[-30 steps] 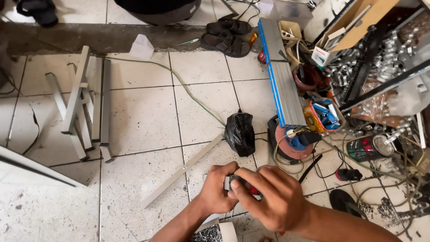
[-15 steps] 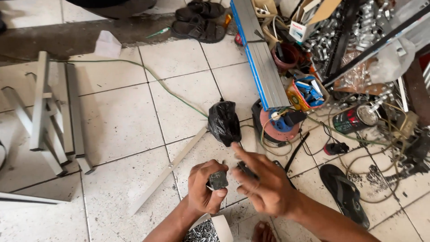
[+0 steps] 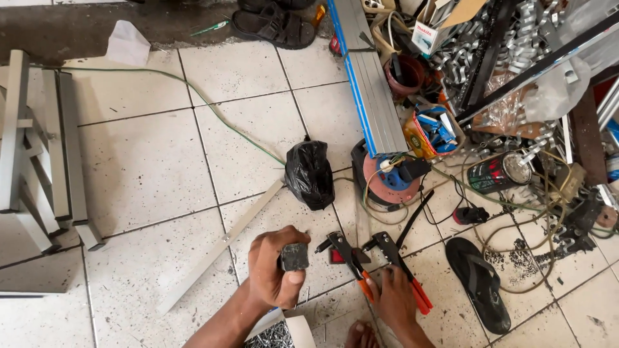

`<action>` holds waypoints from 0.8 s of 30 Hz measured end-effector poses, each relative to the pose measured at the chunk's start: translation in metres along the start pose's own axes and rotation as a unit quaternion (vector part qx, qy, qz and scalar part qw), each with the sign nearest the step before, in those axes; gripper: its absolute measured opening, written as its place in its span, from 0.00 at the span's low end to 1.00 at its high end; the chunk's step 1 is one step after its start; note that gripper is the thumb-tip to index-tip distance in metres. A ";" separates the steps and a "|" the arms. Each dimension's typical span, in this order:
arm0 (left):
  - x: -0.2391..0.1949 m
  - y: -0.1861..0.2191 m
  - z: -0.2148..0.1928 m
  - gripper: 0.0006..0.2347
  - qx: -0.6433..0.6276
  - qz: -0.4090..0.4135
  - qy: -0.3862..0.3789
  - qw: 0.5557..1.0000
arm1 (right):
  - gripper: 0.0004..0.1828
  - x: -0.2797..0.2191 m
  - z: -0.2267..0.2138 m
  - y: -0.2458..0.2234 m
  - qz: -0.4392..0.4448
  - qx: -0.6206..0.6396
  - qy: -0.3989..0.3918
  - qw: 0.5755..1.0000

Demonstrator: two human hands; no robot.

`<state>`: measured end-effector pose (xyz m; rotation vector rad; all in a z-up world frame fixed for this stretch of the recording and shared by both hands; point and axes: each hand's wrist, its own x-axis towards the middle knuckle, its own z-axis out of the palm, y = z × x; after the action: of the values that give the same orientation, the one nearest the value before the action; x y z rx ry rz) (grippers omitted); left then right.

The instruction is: Assembling aluminum frames by joining square tubes using a manual rivet gun and rivets.

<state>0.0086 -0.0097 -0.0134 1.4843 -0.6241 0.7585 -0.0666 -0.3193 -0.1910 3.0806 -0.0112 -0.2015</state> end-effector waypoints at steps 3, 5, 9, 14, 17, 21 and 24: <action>0.007 -0.003 -0.002 0.14 0.012 -0.011 -0.004 1.000 | 0.21 -0.013 0.003 -0.012 -0.024 0.049 -0.024 0.998; 0.015 -0.002 -0.005 0.14 0.001 -0.006 0.008 1.000 | 0.35 -0.021 0.007 -0.021 0.007 0.071 -0.167 0.983; 0.015 -0.003 -0.005 0.11 -0.020 0.005 0.020 1.000 | 0.23 -0.010 -0.010 -0.032 0.083 0.137 -0.180 0.970; 0.015 -0.001 -0.008 0.12 -0.021 -0.009 -0.017 1.000 | 0.19 0.021 -0.061 -0.035 0.203 0.128 -0.249 0.938; 0.007 -0.013 -0.006 0.13 0.009 0.024 -0.016 1.000 | 0.25 0.028 -0.070 -0.010 0.181 0.307 -0.114 0.927; 0.019 0.012 -0.014 0.11 0.064 -0.048 -0.039 0.996 | 0.24 0.037 -0.189 -0.024 0.092 0.385 0.081 0.915; 0.013 0.005 -0.011 0.07 0.100 -0.060 -0.060 0.991 | 0.10 0.045 -0.255 -0.044 -0.188 0.447 0.198 0.852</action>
<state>0.0124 0.0014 -0.0005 1.7459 -0.5554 0.6569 0.0115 -0.2625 0.0534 3.9257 0.7219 0.6223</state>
